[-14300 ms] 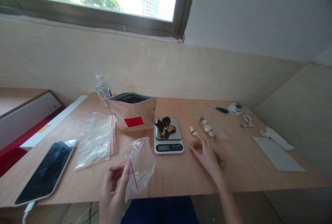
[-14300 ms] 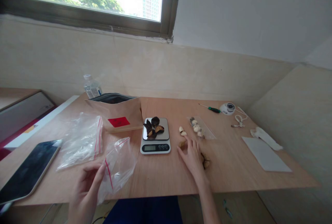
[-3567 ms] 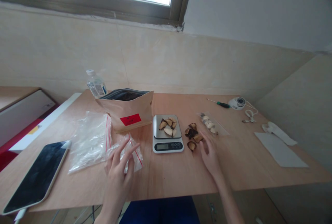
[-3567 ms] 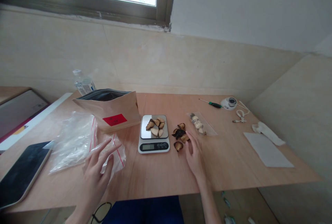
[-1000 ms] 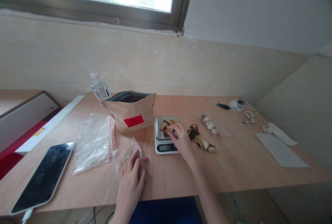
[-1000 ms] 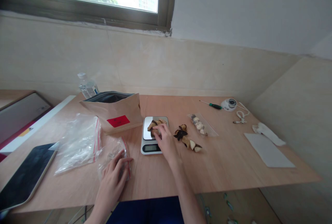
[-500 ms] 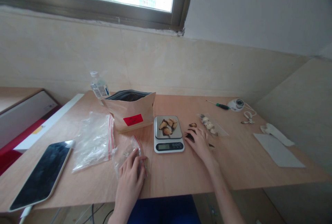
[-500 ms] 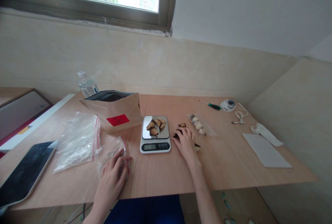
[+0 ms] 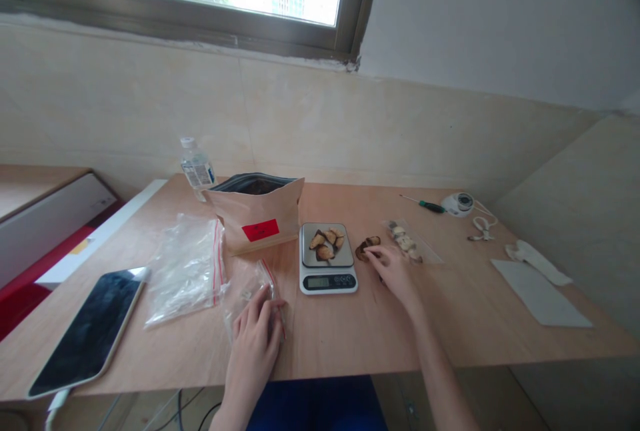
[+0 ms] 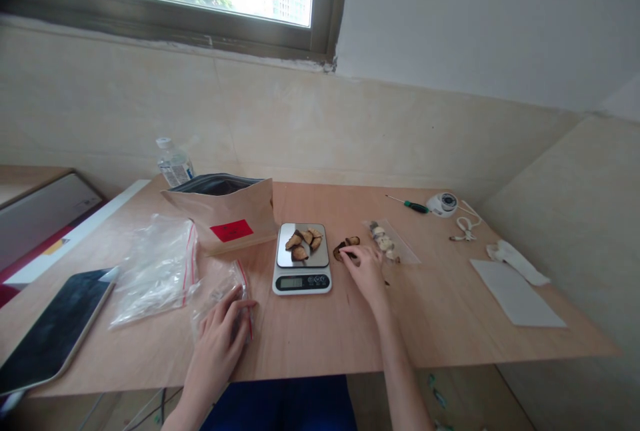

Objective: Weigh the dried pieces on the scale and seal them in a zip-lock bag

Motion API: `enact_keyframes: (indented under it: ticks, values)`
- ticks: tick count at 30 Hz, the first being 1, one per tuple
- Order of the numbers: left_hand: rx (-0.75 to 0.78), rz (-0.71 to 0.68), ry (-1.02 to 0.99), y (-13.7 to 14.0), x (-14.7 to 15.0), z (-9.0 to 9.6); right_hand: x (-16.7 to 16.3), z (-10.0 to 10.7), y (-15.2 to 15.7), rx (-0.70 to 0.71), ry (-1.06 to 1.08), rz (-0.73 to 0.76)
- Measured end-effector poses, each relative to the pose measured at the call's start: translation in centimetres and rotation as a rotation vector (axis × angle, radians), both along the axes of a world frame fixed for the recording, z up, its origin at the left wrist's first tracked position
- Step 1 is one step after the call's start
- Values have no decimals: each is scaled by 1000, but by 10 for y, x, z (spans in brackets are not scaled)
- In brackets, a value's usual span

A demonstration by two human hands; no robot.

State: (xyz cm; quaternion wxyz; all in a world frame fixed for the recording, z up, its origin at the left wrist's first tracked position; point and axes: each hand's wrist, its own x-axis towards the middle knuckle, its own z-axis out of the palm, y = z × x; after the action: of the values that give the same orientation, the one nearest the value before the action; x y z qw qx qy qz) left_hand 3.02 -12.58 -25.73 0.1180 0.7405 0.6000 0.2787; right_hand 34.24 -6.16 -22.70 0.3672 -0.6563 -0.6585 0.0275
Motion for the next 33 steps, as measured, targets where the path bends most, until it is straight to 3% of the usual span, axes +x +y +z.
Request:
enact_keyframes:
  ticks: [7, 15, 20, 24, 29, 33]
  values:
    - [-14, -8, -10, 0, 0, 1, 23, -10, 21, 31, 14, 6]
    - [-21, -7, 3, -1, 1, 0, 23, -21, 33, -100, -434, 61]
    - [-3, -6, 11, 0, 0, -2, 33, -23, 36, -250, -496, 91]
    - [14, -12, 18, 0, 0, -3, 39, -12, 36, -268, -452, 108]
    - [27, -13, 25, 0, -1, -4, 27, 15, 30, -151, -356, -2]
    - [21, -12, 29, 0, 0, -5, 4, 30, 19, -42, -210, 148]
